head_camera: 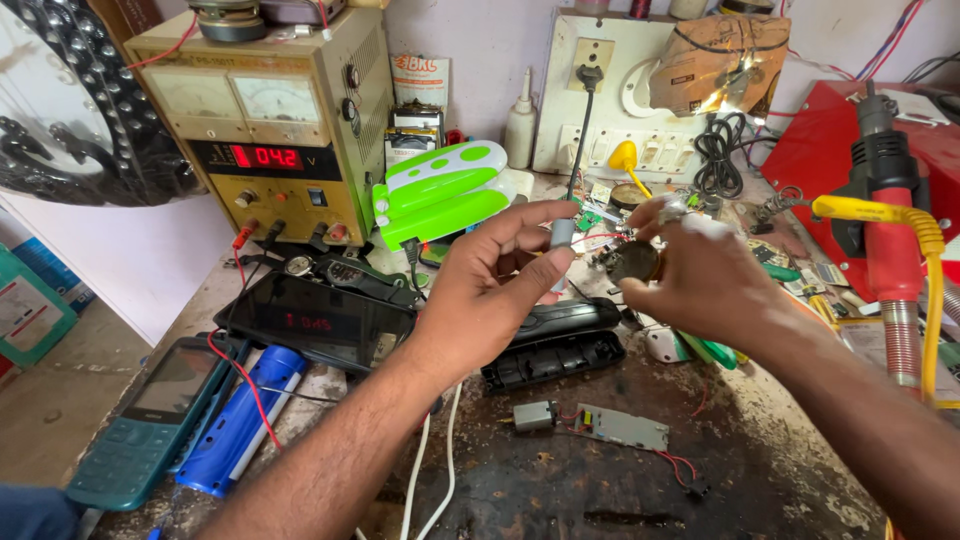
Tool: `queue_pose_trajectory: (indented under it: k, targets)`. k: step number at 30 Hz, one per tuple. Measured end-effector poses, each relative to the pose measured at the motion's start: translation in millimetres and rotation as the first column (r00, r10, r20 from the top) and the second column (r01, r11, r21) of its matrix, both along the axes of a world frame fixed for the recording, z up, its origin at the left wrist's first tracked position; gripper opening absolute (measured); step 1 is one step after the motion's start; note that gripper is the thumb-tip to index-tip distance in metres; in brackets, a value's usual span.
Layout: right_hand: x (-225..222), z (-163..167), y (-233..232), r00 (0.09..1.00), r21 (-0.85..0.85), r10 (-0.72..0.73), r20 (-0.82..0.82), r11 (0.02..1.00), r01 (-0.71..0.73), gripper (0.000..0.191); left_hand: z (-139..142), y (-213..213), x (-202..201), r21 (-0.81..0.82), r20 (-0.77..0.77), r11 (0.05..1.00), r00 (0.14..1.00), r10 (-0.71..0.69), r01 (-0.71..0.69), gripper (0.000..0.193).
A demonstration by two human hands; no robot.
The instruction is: The person repairs a small green circuit board at a cluttered workbench, holding it with both hands and fitting a component onto it. They then handle a cylindrical part, use pliers on it, and heat it with a soldering iron while working on the board assembly.
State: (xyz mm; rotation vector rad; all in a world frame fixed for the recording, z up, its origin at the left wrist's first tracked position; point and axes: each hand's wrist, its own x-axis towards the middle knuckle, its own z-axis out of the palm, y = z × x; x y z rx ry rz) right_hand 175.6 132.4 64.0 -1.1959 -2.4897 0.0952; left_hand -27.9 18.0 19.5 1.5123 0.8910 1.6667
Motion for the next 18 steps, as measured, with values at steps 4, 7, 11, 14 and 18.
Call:
queue_pose_trajectory:
  k: [4, 7, 11, 14, 18]
  targets:
    - [23.5, -0.6, -9.1, 0.917, -0.262, 0.110, -0.384, 0.939, -0.222, 0.064, -0.6, -5.3, 4.9, 0.114, -0.100, 0.992, 0.992, 0.073, -0.062, 0.047]
    - [37.5, -7.3, -9.6, 0.718, -0.392, 0.142, -0.681, 0.758, -0.521, 0.071, 0.8, -8.7, 12.7, 0.158, -0.130, 0.986, 0.989, 0.065, -0.044, 0.037]
    - [51.0, -15.3, -5.8, 0.519, -0.400, 0.112, -0.847, 0.509, -0.762, 0.078, 6.0, -18.4, 16.6, 0.265, -0.274, 0.960, 0.948, 0.164, -0.089, 0.033]
    - [57.9, -19.0, -3.2, 0.383, -0.315, 0.154, -0.911, 0.339, -0.886, 0.080, 10.2, -25.2, 18.8, 0.343, -0.340, 0.933, 0.911, 0.232, -0.110, 0.032]
    - [67.8, -23.8, -2.3, 0.404, -0.346, 0.182, -0.897, 0.280, -0.895, 0.087, 12.9, -30.3, 22.8, 0.412, -0.388, 0.909, 0.893, 0.227, -0.053, 0.033]
